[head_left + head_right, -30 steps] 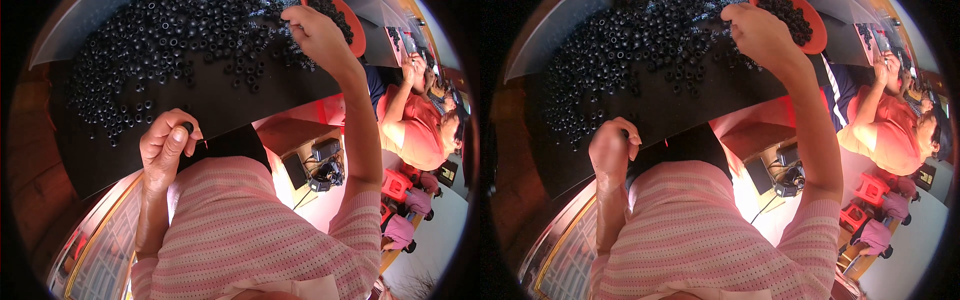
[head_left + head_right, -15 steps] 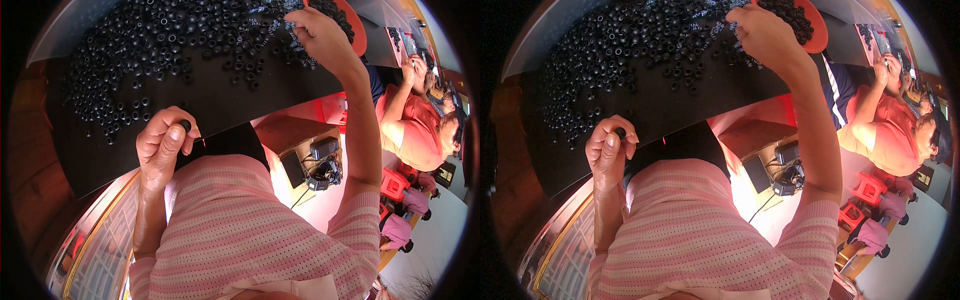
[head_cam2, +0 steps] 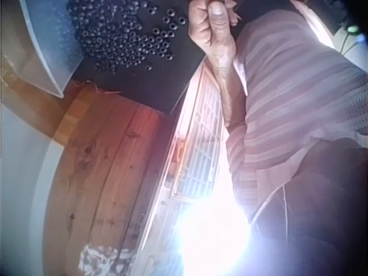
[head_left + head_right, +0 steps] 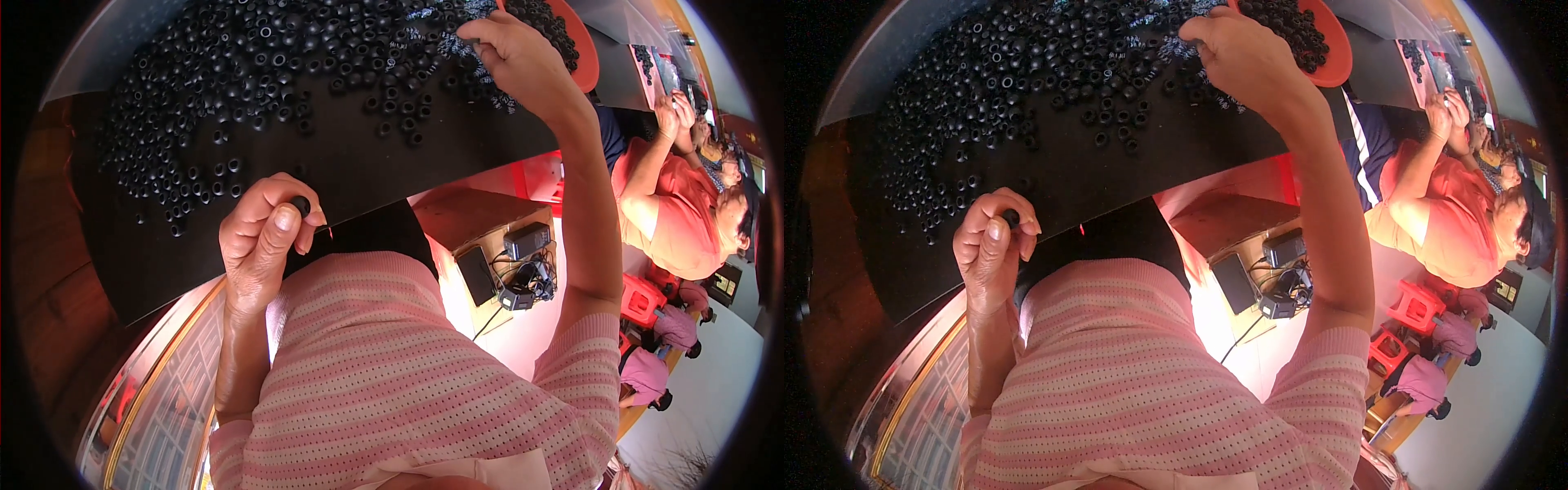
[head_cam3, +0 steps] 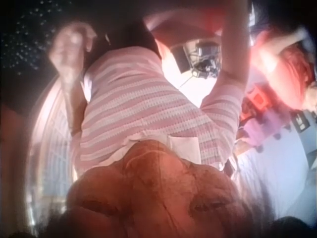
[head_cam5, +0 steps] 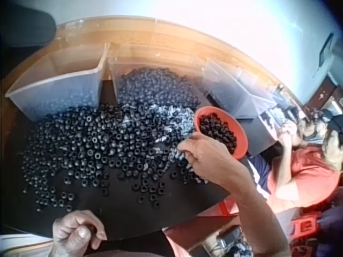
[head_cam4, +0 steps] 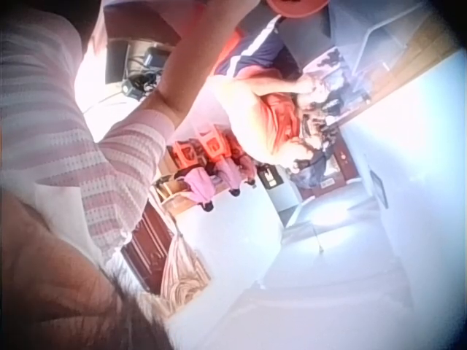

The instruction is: The person sorts small plastic rings by hand, moving them from a storage bin into a plastic bowl.

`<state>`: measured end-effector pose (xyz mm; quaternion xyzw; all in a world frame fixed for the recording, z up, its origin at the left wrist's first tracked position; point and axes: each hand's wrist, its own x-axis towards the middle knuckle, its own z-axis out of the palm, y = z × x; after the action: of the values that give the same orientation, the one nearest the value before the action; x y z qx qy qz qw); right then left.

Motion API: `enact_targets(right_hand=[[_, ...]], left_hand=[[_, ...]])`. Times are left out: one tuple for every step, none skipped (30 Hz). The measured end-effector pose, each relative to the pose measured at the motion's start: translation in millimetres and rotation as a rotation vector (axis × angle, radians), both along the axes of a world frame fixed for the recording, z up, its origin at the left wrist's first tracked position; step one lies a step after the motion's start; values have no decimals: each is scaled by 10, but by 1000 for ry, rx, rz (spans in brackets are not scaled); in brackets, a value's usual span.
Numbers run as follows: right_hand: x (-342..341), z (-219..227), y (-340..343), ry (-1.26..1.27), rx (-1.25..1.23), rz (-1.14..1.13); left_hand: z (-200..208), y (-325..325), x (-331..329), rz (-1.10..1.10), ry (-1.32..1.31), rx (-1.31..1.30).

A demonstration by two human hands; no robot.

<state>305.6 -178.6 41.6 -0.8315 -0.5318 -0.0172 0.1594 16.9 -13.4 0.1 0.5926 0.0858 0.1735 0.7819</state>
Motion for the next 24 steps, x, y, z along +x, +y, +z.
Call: enact_targets(right_hand=[[-19, 6, 12, 43, 9, 2], [-17, 23, 15, 43, 9, 2], [-11, 49, 20, -41, -7, -48], [-4, 77, 26, -126, -23, -98], [5, 103, 31, -126, -24, -100], [15, 130, 37, -101, -87, -56], [21, 159, 43, -75, -150, -13], [-5, 191, 63, -75, -151, -13], [-59, 229, 83, -23, -153, -14], [-99, 252, 87, 30, -156, -17], [-116, 267, 73, 29, -157, -17], [-126, 280, 55, -19, -116, -72], [-126, 291, 36, -67, -74, -127], [-87, 255, -32, -69, -75, -130], [-24, 175, -135, -72, -27, -69], [11, 134, -194, -75, 22, -8], [0, 151, -197, -75, 22, -8], [-19, 185, -198, -8, -132, -88], [-30, 201, -197, 60, -285, -166], [4, 131, -221, 59, -284, -173], [72, -7, -242, -11, -200, -64], [108, -79, -266, -82, -116, 46], [90, -88, -229, -82, -113, 47], [66, -94, -183, -44, -31, 55]], left_hand=[[-1, 2, 0, -2, -4, 5], [-1, 3, 2, -4, -9, 9], [0, 3, 3, -4, -9, 8], [0, 2, 4, -7, -11, 4], [-1, 2, 9, -12, -14, -1], [-2, 1, 9, -14, -14, -1], [-5, 1, 7, -7, -6, 3], [-8, 0, 0, 4, 3, 8], [-8, 0, 1, 4, 3, 7], [-4, 0, 4, 7, 1, 8], [-2, -1, 8, 9, -3, 8], [-3, 0, 6, 8, -3, 7], [-4, 3, 0, 8, 3, 8], [-1, 3, -2, 7, 8, 11], [2, 3, 1, 4, 6, 10], [5, 1, 2, 0, 4, 7], [2, 1, -1, -2, 4, 4], [-5, 4, -6, -2, 4, 4], [-14, 7, -12, 5, 1, 11], [-9, 3, -9, 5, -4, 18], [-11, 2, 5, -7, -9, 18], [-14, 0, 17, -12, -14, 15], [-16, 3, 11, -6, -13, 15], [-14, 2, 10, -5, -13, 18]])
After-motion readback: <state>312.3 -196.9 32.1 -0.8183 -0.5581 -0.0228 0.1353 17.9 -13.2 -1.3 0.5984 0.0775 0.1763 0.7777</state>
